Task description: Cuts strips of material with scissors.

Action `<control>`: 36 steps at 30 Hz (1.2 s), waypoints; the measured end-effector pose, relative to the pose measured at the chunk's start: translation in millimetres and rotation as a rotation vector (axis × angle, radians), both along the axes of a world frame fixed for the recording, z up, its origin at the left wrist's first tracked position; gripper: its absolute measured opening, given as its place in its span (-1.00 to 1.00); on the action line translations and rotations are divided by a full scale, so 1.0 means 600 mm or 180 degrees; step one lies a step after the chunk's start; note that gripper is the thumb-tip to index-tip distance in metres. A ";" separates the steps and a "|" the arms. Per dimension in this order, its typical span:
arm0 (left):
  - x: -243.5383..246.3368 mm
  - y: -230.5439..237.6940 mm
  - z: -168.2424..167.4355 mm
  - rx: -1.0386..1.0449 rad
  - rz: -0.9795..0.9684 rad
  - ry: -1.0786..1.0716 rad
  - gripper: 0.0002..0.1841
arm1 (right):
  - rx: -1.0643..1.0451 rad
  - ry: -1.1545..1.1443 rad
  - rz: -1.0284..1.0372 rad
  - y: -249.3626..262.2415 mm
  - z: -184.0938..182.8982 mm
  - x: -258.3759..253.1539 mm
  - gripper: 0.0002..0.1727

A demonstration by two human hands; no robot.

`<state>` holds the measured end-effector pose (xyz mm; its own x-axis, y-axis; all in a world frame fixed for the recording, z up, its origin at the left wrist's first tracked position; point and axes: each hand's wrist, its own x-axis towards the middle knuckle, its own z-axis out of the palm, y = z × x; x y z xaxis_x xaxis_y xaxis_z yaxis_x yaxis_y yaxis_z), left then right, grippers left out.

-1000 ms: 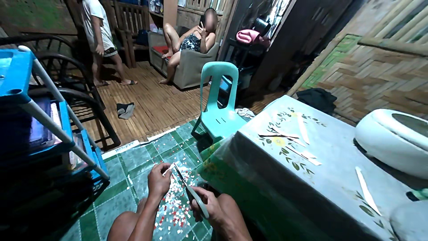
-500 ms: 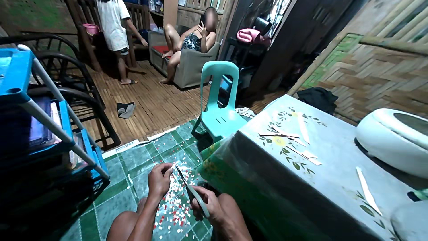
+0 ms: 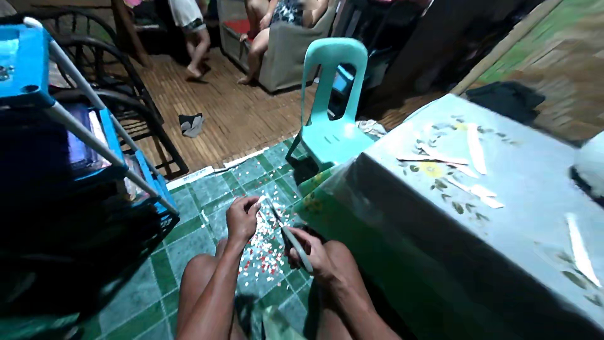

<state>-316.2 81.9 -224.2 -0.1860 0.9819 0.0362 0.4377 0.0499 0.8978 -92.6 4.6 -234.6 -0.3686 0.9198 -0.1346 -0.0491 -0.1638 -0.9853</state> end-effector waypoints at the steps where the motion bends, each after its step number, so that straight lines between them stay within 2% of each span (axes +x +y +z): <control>1: -0.001 0.000 0.000 0.0007 0.0031 -0.0025 -0.82 | 0.0050 -0.0021 0.0030 0.000 0.002 -0.001 -0.09; 11: 0.002 0.000 -0.008 0.0275 0.0071 -0.0144 -0.83 | 0.0096 0.0019 0.0096 0.009 0.002 -0.010 -0.07; 23: 0.015 -0.009 -0.012 0.0602 -0.0400 0.0080 -0.85 | 0.0073 0.0037 0.0004 0.012 0.004 -0.011 -0.09; 36: 0.013 -0.014 -0.009 0.0497 -0.0400 0.0059 -0.86 | -0.0414 -0.0133 -0.0316 0.001 0.029 -0.009 -0.32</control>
